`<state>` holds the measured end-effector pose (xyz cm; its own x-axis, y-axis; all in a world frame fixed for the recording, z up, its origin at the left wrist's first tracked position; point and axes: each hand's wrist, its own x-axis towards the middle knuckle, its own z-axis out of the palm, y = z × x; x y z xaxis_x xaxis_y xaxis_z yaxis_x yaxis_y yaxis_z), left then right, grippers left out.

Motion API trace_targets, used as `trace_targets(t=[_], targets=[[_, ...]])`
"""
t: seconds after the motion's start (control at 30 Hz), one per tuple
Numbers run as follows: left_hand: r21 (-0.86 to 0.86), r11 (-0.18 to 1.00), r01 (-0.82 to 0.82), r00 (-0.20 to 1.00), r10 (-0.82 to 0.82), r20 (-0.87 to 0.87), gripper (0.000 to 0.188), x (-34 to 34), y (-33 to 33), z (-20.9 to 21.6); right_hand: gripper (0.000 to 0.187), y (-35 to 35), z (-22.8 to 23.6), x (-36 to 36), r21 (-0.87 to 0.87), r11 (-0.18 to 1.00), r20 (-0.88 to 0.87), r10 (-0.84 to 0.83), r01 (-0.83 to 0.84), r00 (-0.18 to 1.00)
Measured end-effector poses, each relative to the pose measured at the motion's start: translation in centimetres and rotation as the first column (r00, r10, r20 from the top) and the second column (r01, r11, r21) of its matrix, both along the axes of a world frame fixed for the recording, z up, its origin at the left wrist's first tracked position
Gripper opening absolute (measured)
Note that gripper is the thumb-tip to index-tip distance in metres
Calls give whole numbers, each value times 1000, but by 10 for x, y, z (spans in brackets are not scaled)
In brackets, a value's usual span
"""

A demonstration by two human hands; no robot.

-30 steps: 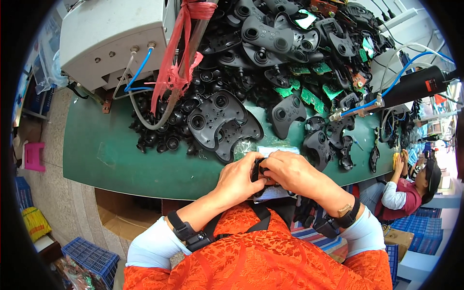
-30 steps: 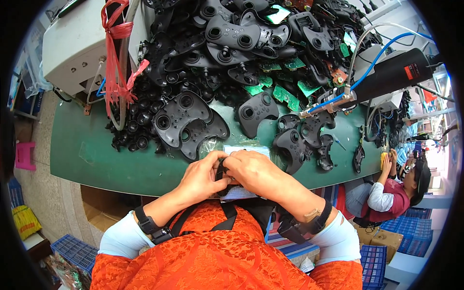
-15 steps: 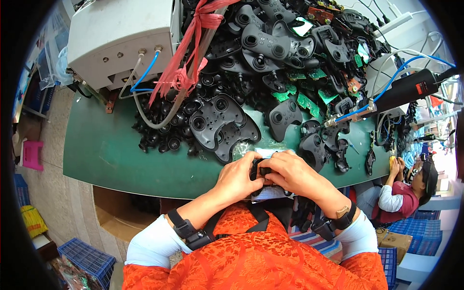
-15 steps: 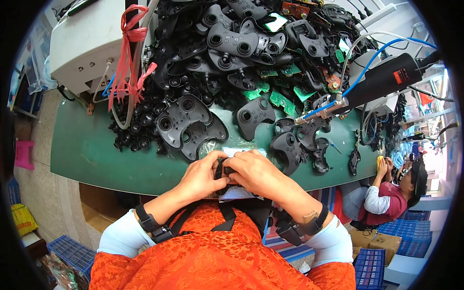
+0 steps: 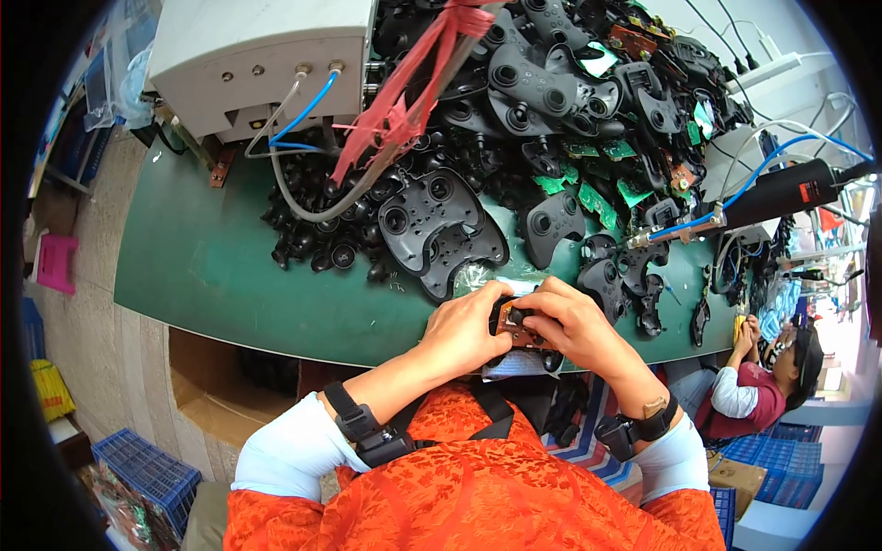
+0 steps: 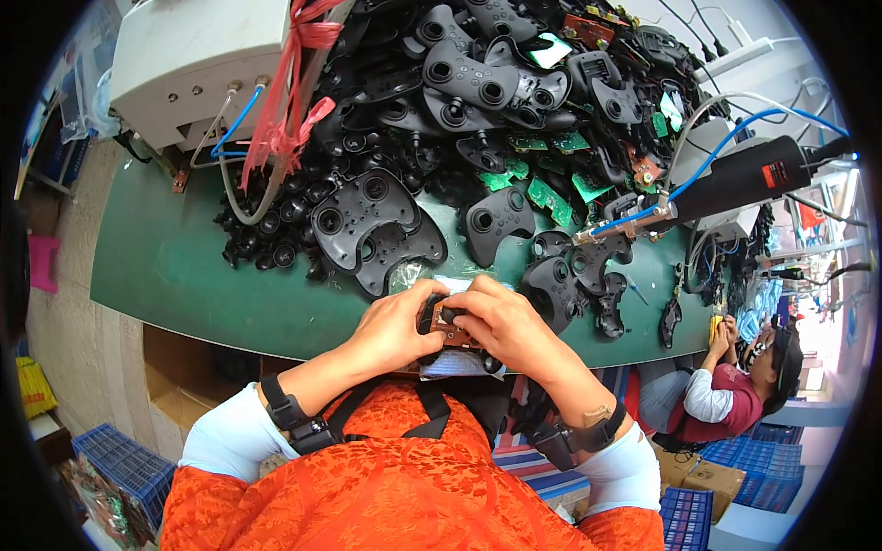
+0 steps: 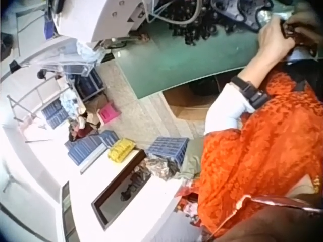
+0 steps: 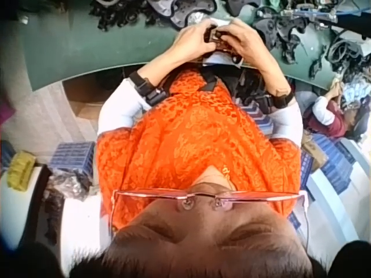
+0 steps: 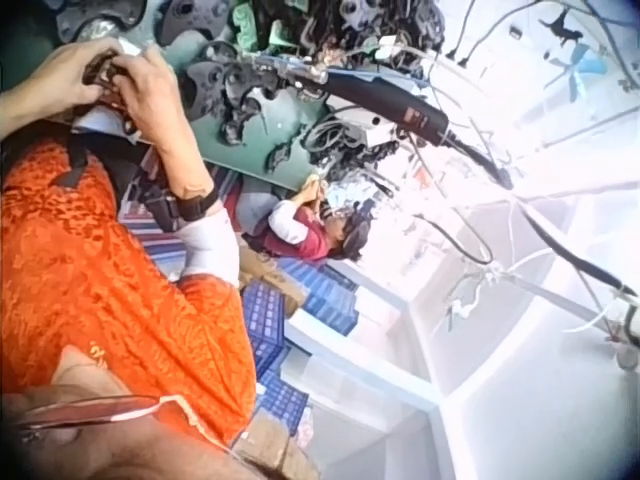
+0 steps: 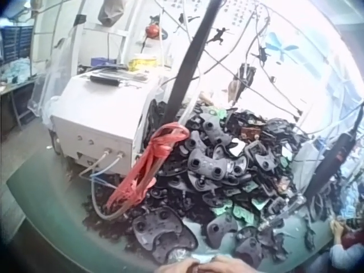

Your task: Manually assembling electronic controller units by fitting internal components and outer shells using an electric screwdriver.

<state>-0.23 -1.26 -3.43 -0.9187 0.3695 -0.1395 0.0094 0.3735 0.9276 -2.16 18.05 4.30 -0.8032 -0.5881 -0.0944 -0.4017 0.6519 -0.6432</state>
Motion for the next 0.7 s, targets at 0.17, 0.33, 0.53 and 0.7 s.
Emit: trace_targets(t=[0.17,0.33,0.53,0.7], targets=[[-27,999,25,1000,-24,10,58,-2,0,3,23,-1,3,1,27,1000,-11,-3,3,1000],[-107,993,46,996,-54,-66,62,5,-1,11,21,12,-8,-7,-53,995,101,-81,87,992],[-139,990,22,905,-79,-418,58,5,0,14,24,38,0,-1,-272,889,199,-323,369,925],[-136,990,45,852,-109,-512,40,-4,10,8,24,54,-8,13,-365,779,253,-444,510,860]])
